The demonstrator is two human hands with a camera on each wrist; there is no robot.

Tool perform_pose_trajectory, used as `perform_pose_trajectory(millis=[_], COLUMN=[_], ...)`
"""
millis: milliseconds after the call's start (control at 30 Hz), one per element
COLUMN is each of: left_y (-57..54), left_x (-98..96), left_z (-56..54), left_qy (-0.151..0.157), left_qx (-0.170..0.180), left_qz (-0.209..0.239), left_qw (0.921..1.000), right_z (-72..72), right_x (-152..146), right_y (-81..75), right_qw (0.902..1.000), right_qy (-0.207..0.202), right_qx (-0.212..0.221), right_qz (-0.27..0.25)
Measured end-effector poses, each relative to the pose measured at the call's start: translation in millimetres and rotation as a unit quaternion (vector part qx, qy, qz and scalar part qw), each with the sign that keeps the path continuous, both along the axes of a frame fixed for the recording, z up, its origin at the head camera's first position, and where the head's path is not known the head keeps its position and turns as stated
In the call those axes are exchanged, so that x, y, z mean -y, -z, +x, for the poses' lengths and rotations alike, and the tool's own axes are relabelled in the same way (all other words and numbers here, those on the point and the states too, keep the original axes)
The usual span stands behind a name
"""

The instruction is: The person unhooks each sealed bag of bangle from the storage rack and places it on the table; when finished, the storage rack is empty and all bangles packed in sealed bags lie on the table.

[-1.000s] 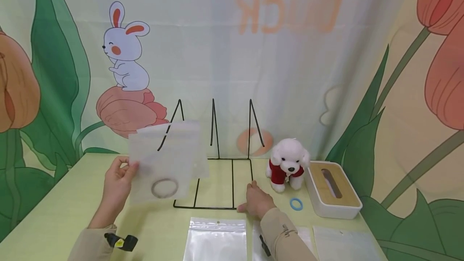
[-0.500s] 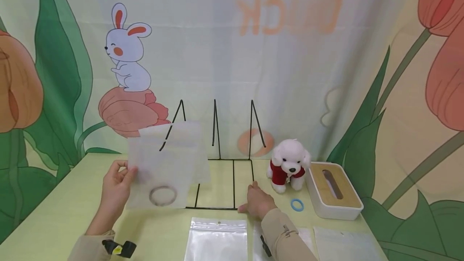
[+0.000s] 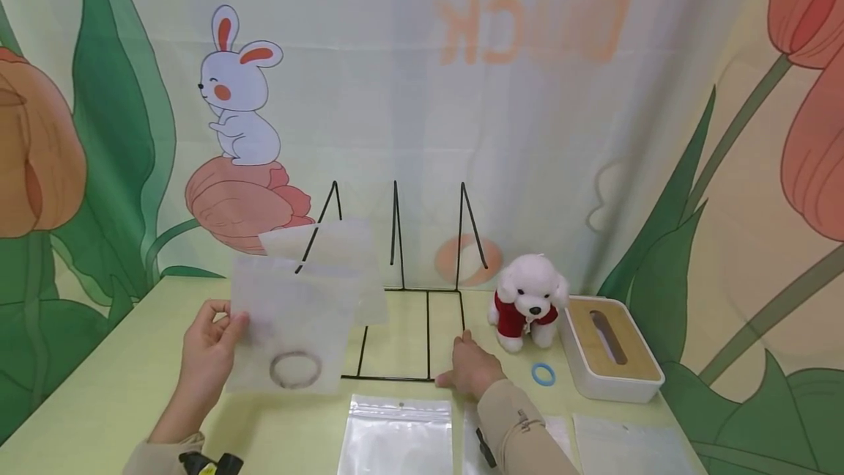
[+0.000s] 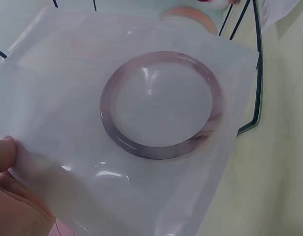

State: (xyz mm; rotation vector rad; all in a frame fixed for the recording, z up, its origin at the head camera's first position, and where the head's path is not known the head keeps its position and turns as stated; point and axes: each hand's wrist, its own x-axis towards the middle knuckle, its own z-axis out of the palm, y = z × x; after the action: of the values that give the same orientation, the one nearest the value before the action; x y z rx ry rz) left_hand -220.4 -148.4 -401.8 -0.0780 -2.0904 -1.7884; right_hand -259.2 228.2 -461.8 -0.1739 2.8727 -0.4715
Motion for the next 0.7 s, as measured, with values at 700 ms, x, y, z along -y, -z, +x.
perform_pose_trajectory(millis=[700], left_y=[-6.7], left_x=[3.8], left_z=[18.7], left_qy=[-0.002], left_qx=[-0.024], left_qz=[0.006], left_qw=[0.9997], right_z=[1.5], right_x=[-0.7], right_y=[-0.8], right_qw=[0.9998], right_qy=[-0.016], right_qx=[-0.004], right_qz=[0.010])
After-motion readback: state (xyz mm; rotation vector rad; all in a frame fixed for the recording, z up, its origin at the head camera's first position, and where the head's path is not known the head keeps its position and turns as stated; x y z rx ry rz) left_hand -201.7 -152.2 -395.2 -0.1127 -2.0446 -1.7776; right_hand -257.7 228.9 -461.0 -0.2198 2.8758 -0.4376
